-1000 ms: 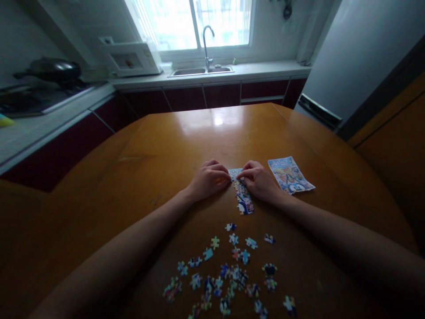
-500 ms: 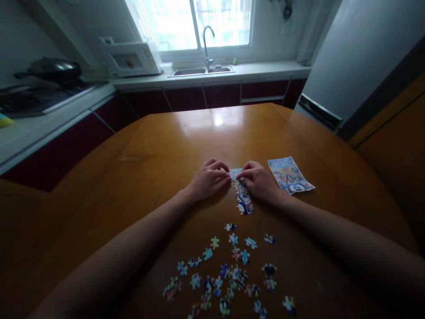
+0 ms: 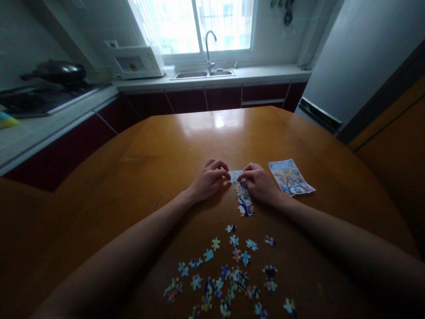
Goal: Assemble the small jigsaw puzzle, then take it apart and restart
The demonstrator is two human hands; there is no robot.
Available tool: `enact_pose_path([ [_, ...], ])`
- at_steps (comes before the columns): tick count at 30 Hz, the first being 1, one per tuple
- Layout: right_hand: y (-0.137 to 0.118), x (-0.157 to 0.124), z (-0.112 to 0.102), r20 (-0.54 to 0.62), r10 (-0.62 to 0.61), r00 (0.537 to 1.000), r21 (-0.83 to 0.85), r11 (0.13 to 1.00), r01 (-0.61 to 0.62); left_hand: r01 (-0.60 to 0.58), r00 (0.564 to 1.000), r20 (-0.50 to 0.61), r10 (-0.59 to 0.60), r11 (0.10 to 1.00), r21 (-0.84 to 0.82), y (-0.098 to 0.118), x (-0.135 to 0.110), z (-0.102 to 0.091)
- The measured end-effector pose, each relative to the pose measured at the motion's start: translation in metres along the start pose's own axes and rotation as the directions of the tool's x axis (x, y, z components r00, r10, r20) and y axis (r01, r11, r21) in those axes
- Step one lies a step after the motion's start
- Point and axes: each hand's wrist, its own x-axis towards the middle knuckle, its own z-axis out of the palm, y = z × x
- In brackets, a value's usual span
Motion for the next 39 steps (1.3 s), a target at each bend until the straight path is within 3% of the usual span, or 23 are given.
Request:
enact_pose_path([
  [8,-0.002,0.001,-0.001,0.000,0.007,1.000,0.022,1.000,-0.007,-0.025,0.998,0.049,0.024,1.000,0.010,0.002,0.000,0.001],
  [16,0.007,0.004,0.001,-0.176,0.060,0.983,0.162,0.986,-0.031,-0.036,0.999,0.030,0.037,0.999,-0.013,0.000,0.000,0.003],
  [21,0.008,0.004,0.001,-0.152,0.068,0.986,0.164,0.986,-0.042,-0.023,1.000,-0.001,0.023,1.000,-0.012,0.000,0.000,0.003],
  [39,0.003,0.002,0.001,-0.028,-0.018,0.999,0.055,0.998,0.019,-0.033,0.996,0.078,0.034,0.999,-0.014,-0.006,-0.002,0.004],
])
